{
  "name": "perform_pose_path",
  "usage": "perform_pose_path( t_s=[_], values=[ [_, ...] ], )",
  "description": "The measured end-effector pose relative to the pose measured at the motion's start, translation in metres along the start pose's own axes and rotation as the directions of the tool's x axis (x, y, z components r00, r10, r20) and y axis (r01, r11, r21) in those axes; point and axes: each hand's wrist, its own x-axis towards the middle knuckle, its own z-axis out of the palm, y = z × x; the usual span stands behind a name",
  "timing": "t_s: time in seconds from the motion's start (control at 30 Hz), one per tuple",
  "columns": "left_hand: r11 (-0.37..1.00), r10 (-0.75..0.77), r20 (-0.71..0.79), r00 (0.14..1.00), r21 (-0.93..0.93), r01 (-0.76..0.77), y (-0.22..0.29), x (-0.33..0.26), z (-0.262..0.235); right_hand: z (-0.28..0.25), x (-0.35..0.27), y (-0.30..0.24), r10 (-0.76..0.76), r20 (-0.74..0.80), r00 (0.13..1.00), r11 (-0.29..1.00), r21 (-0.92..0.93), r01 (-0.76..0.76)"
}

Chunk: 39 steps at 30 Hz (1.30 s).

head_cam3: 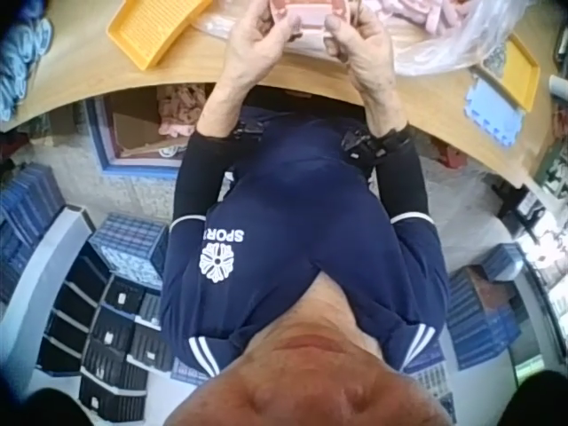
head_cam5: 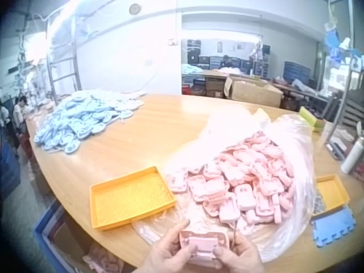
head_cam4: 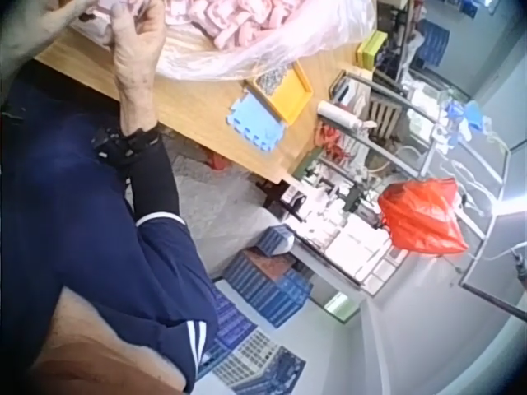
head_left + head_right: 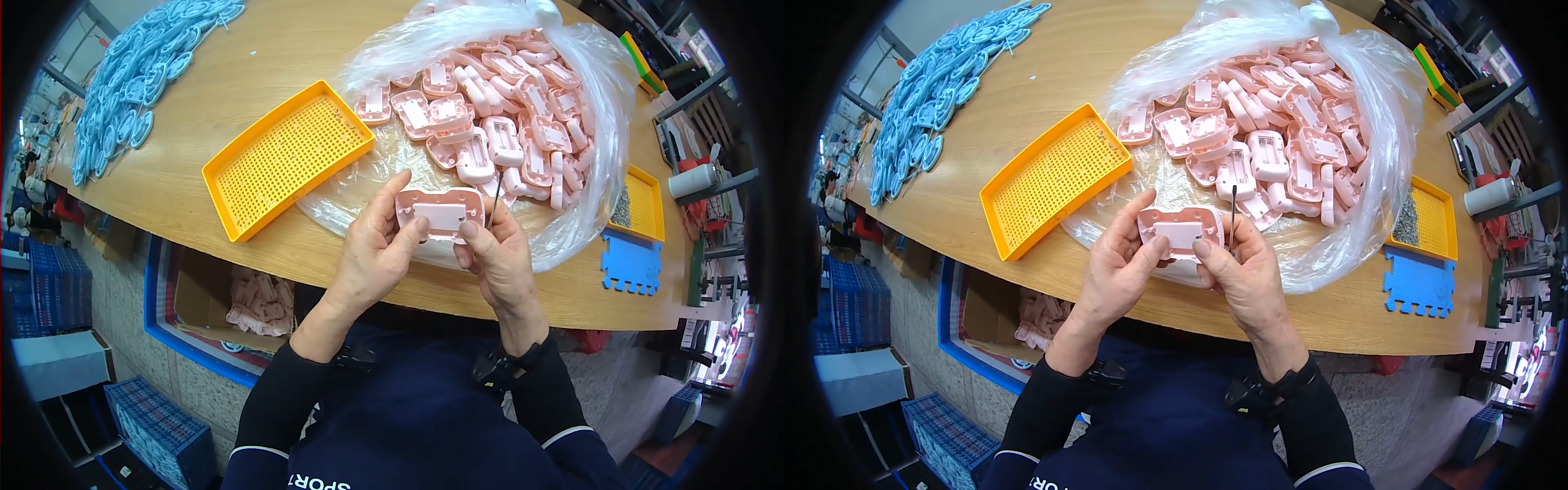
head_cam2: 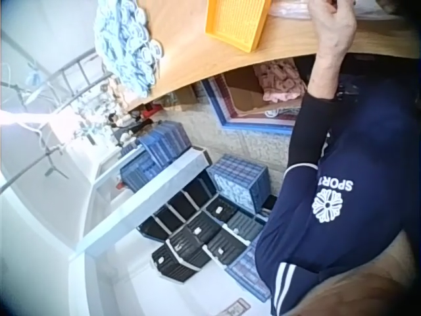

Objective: Manually assembling small pink plastic housing components using a small probe tool to seat internal parts.

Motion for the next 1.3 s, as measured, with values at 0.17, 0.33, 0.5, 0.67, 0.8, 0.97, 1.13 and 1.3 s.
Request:
perform_pose_path(
  t_s=[0.17, 0.33, 0.5, 0.67, 0.8, 0.97, 1.13, 1.3],
  values=[
    [0.979, 0.029, 0.016, 0.999, 0.203, -0.032, -0.003, 0.003, -0.001, -0.004, 0.001, 0.002, -0.022, -0.022, 1.0, 0.999, 0.027, 0.023],
    [0.908, 0.146, 0.043, 0.988, 0.39, -0.151, -0.008, 0.013, -0.003, -0.012, 0.004, 0.003, -0.039, -0.042, 0.998, 0.996, 0.075, 0.042],
    [0.999, 0.037, 0.092, 0.995, 0.0, -0.037, -0.004, 0.026, 0.004, -0.014, 0.006, -0.004, -0.075, -0.091, 0.993, 0.993, 0.087, 0.082],
    [0.967, -0.104, 0.148, 0.983, -0.218, 0.135, -0.012, 0.043, 0.0, -0.018, 0.011, -0.004, -0.074, -0.078, 0.994, 0.991, 0.105, 0.082],
    [0.849, -0.22, 0.202, 0.954, -0.442, 0.289, -0.014, 0.051, 0.0, -0.018, 0.016, -0.005, -0.086, -0.091, 0.992, 0.99, 0.103, 0.095],
    [0.763, -0.239, 0.267, 0.934, -0.544, 0.35, -0.019, 0.057, -0.006, -0.018, 0.022, -0.004, -0.062, -0.082, 0.995, 0.988, 0.138, 0.073],
    [0.739, -0.249, 0.275, 0.929, -0.566, 0.366, -0.024, 0.059, -0.008, -0.018, 0.027, -0.001, -0.058, -0.07, 0.996, 0.987, 0.149, 0.068],
    [0.763, -0.251, 0.242, 0.937, -0.547, 0.345, -0.023, 0.059, -0.008, -0.019, 0.029, 0.001, -0.044, -0.071, 0.997, 0.986, 0.16, 0.055]
  ],
)
